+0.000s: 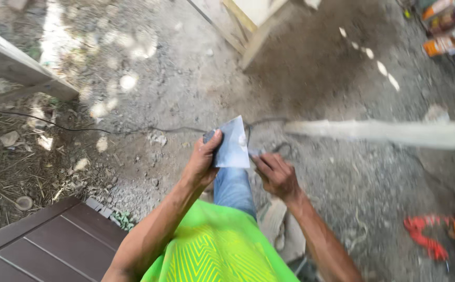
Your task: The person applies a pinkish filler paste to the gaps between wooden planks on a large wooden door using a putty knife. They spread the filler into the seams and smooth the surface with the tool. The person moves along the door to treat different sections of the gaps.
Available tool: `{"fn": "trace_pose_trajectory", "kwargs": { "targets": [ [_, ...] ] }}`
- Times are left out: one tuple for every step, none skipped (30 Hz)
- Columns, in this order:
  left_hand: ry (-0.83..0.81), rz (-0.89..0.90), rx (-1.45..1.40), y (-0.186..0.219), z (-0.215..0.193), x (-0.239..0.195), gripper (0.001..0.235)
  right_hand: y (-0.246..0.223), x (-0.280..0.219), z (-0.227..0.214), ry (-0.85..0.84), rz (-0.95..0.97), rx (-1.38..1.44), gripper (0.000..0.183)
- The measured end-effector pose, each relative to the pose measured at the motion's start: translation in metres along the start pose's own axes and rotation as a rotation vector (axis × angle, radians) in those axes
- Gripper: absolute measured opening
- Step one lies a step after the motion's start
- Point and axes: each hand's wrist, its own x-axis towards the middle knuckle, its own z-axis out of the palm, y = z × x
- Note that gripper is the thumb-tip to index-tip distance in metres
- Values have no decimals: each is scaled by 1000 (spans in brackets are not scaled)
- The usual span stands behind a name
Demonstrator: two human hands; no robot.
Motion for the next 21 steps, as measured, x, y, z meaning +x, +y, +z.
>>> {"fn": "trace_pose_trajectory", "kwargs": {
  "targets": [
    [-16,30,0,10,0,12,34,7,10,6,16,65,60,28],
    [4,40,23,18,1,28,34,15,21,12,145,157,141,27],
    [24,51,46,24,3,43,34,21,31,18,271,250,226,26],
    [60,45,61,24,4,50,35,22,37,21,381,362,315,26],
    [87,81,68,23,7,62,33,31,47,27,362,281,288,22],
    [115,115,84,23,12,79,32,46,59,38,350,203,265,18],
    [143,149,100,27,17,94,31,62,68,46,340,125,242,16],
    [127,157,112,41,18,106,32,79,79,55,240,218,344,19],
    [111,166,125,64,17,116,34,96,93,65,135,308,444,22],
    [95,172,132,87,19,129,36,116,108,71,20,397,539,25],
    [130,139,120,102,23,138,37,134,121,69,116,531,709,25],
    [157,132,115,115,28,148,38,156,140,69,217,640,887,27],
    [184,126,108,123,37,160,39,177,164,69,313,750,1066,31],
    [172,62,96,119,48,165,39,187,182,65,296,800,1258,35],
    [160,-2,82,112,62,173,39,204,209,60,279,844,1452,39],
    [130,-51,72,111,73,190,40,220,239,62,262,857,1644,45],
    [97,-73,25,110,83,204,38,222,260,69,210,826,1621,47],
    [72,-85,-40,102,96,213,36,224,277,75,134,801,1595,50],
    [46,-98,-104,100,104,222,34,228,289,80,59,775,1567,53],
    [43,-67,-107,109,105,229,35,232,295,83,-28,724,1534,52],
    [41,-36,-109,125,101,235,36,236,298,87,-113,673,1499,52]
  ]
}}
